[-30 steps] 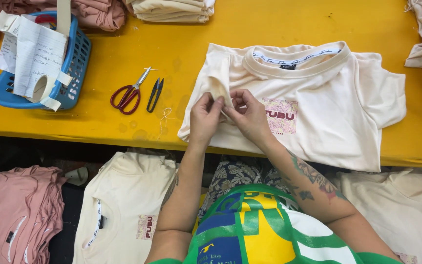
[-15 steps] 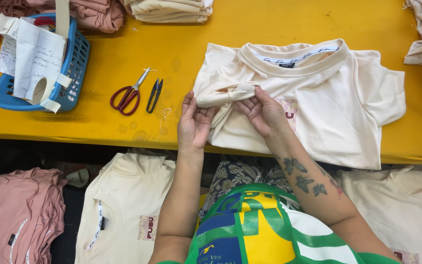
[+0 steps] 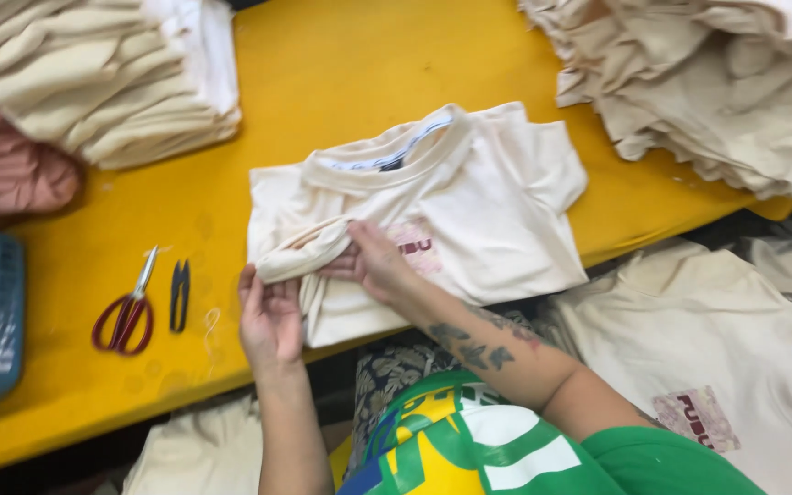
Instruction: Trimming loose threads from t-shirts with scissors and folding them on a work table.
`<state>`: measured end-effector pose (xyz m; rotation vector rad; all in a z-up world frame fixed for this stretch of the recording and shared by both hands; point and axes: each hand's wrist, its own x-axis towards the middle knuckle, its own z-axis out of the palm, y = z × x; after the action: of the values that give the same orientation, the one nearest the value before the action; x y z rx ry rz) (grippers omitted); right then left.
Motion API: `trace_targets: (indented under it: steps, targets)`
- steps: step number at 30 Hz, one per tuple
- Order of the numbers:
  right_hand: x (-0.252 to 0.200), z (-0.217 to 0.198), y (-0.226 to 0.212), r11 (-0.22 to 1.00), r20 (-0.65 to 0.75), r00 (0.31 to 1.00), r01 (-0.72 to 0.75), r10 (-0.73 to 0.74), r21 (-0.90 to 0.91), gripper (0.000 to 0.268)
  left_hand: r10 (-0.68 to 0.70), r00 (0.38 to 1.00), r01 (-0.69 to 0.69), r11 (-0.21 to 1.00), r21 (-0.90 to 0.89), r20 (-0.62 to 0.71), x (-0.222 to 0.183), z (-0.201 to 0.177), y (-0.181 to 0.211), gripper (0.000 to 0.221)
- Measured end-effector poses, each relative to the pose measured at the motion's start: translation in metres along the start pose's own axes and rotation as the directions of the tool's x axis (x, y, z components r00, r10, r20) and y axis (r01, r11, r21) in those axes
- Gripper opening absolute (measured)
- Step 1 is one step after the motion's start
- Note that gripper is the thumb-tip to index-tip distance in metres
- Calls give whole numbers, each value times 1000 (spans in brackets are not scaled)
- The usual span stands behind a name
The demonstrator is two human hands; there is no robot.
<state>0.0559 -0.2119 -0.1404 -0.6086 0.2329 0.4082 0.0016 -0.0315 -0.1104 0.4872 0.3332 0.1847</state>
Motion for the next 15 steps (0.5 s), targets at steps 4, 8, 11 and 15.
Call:
trace_targets:
  steps: [4,8,11,15]
  targets:
    - [-8,9,-4,1000,14,1000,1,-1,-7,28,-8,1000,7,998,66,16,-6,13,-1,16]
    - [-30,30,-21,1000,60,998,-23,23,8,38,-1,1000,-1,998,62,29,-12,19,1,17]
    - [-45,39,-31,1000,115,993,-20,22,-20,39,-6,999,5,999,46,39,-14,22,2,18]
    - [-56,44,-37,997,185,983,4,12,-83,53,-1,999,-4,996,90,52,-15,23,1,17]
